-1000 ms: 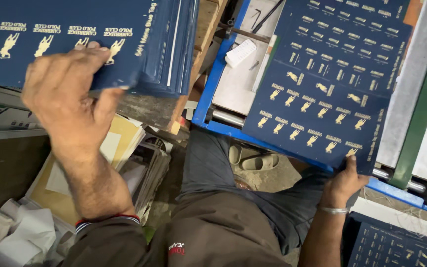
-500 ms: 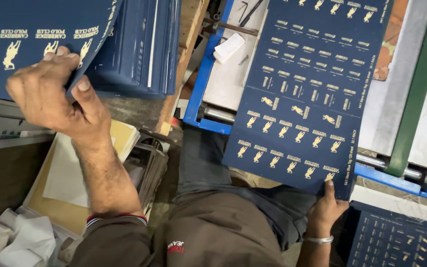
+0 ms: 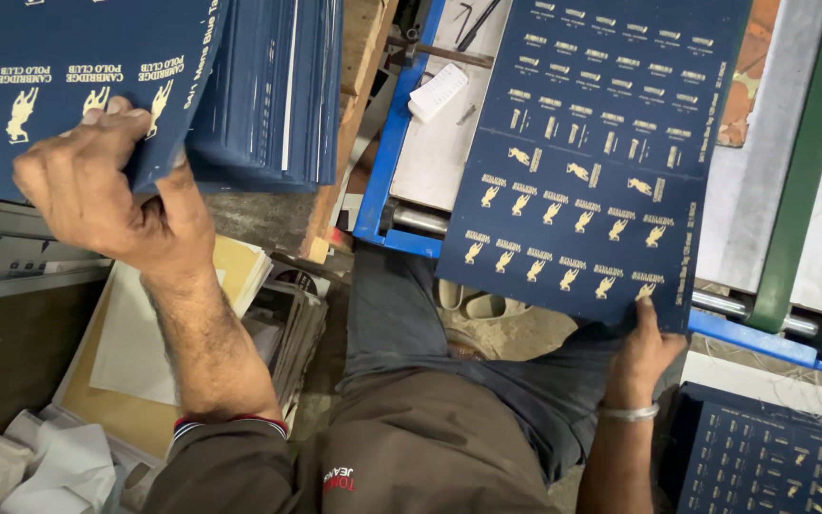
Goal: The person repeatedly picks up blue sheets printed with white logos and feeds them into a blue industrial machine. The person uses both hands to align the sheets and push them through the rollers, then retrieves them from the output side to repeat the process.
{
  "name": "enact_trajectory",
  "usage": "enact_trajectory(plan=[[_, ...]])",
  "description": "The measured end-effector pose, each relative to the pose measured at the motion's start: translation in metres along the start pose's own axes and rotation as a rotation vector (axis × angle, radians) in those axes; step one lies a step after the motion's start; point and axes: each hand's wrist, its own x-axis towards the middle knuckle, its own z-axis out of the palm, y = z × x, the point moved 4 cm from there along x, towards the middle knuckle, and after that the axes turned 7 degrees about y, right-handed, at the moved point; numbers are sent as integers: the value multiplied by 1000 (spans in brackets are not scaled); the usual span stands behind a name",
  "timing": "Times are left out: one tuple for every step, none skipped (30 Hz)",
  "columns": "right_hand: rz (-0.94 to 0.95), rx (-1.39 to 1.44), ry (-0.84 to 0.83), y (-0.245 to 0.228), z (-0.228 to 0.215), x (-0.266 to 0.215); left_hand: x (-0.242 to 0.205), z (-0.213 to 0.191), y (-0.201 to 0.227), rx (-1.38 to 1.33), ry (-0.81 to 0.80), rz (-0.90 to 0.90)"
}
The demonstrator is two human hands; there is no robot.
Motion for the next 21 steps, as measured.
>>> enact_trajectory(plan=[[6, 2, 10, 2, 3, 4, 0, -1, 0, 13, -15, -4], [27, 57, 7, 4, 8, 8, -1, -1, 0, 28, -28, -8], [48, 111, 5, 5, 14, 13, -1, -1, 0, 22, -21, -4], [70, 165, 4, 6, 17, 16, 0, 0, 0, 15, -15, 0], [125, 173, -9, 8, 19, 18, 0, 0, 0, 9, -9, 4], [182, 181, -23, 11, 21, 19, -1, 0, 0, 4, -9, 5], [238, 189, -39, 15, 21, 20, -2, 0, 0, 0, -8, 6], [232, 203, -63, 19, 20, 21, -2, 0, 0, -2, -9, 7], [226, 218, -87, 23, 18, 23, -1, -1, -1, 12, -9, 15], [219, 231, -108, 28, 13, 24, 0, 1, -3, 23, -11, 22], [247, 221, -106, 36, 8, 25, 0, 1, -3, 33, -12, 29], [273, 213, -102, 42, 2, 25, 0, 1, -2, 38, -25, 23], [298, 205, -98, 47, -3, 25, 0, -1, 0, 42, -39, 18], [301, 197, -105, 50, -7, 24, 0, -2, 1, 48, -52, 13], [303, 189, -112, 52, -10, 21, 1, -3, 2, 36, -53, 15], [307, 179, -120, 53, -12, 18, 2, -3, 2, 24, -56, 15], [312, 179, -124, 54, -13, 14, 2, -4, 3, 11, -59, 15], [318, 177, -130, 53, -14, 10, 3, -4, 4, 25, -90, 6], [323, 175, -135, 53, -14, 6, 4, -5, 4, 39, -120, -3], [327, 176, -153, 51, -14, 1, 6, -7, 5, 53, -150, -12], [331, 177, -171, 50, -14, -3, 9, -11, 7, 69, -199, 26]])
